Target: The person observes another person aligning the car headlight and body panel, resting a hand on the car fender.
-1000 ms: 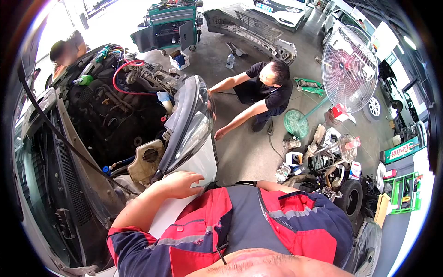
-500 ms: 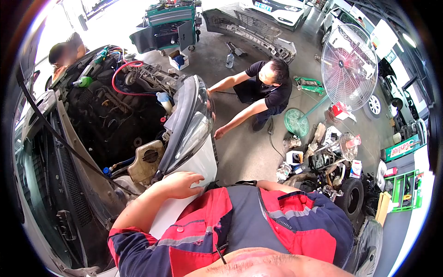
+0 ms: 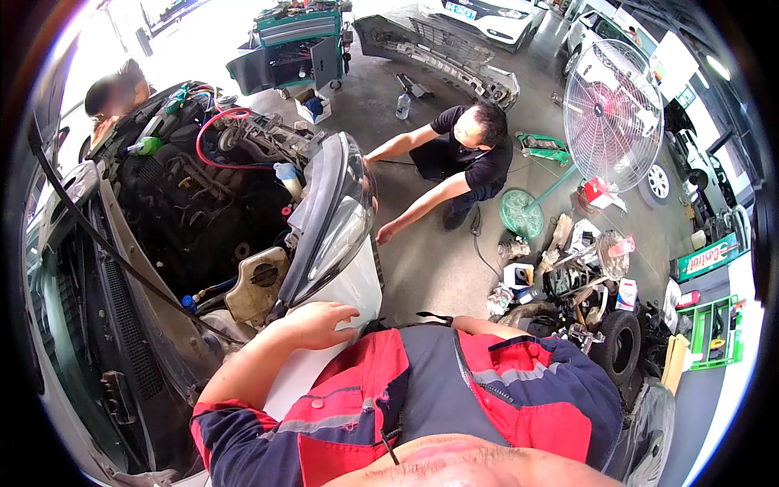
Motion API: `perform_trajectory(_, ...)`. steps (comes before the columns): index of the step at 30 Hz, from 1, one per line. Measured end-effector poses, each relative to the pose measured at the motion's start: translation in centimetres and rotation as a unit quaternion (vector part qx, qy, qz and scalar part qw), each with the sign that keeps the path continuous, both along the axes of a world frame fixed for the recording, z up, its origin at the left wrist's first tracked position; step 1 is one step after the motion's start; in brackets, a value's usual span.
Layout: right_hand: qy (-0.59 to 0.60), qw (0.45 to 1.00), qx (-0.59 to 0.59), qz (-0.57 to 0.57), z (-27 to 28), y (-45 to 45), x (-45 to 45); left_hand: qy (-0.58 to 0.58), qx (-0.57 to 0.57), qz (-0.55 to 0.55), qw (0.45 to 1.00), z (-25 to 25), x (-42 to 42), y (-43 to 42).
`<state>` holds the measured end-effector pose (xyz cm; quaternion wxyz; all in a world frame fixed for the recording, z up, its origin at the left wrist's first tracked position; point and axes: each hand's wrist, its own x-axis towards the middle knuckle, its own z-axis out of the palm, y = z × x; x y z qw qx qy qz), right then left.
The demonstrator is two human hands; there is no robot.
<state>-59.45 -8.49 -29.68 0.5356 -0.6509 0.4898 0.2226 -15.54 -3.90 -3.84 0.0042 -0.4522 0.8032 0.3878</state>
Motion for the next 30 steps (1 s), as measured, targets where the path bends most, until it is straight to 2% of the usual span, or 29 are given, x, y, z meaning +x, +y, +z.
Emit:
perform_trajectory(20,-0.029,0.998,-0.024,0.040,-1.0,0.0,-0.5,0.005,0.004,0.002,1.000,0.1,0.0,0.0)
perform_trajectory(26,-0.055,0.992,-0.032,0.113,-3.2,-0.5,-1.2,0.007,-0.005,-0.006,1.000,-0.1,0.1,0.0)
perform_trajectory(30,-0.087,0.993,-0.031,0.067,-2.3,0.0,-1.6,0.012,-0.005,-0.004,1.000,-0.1,0.1,0.0)
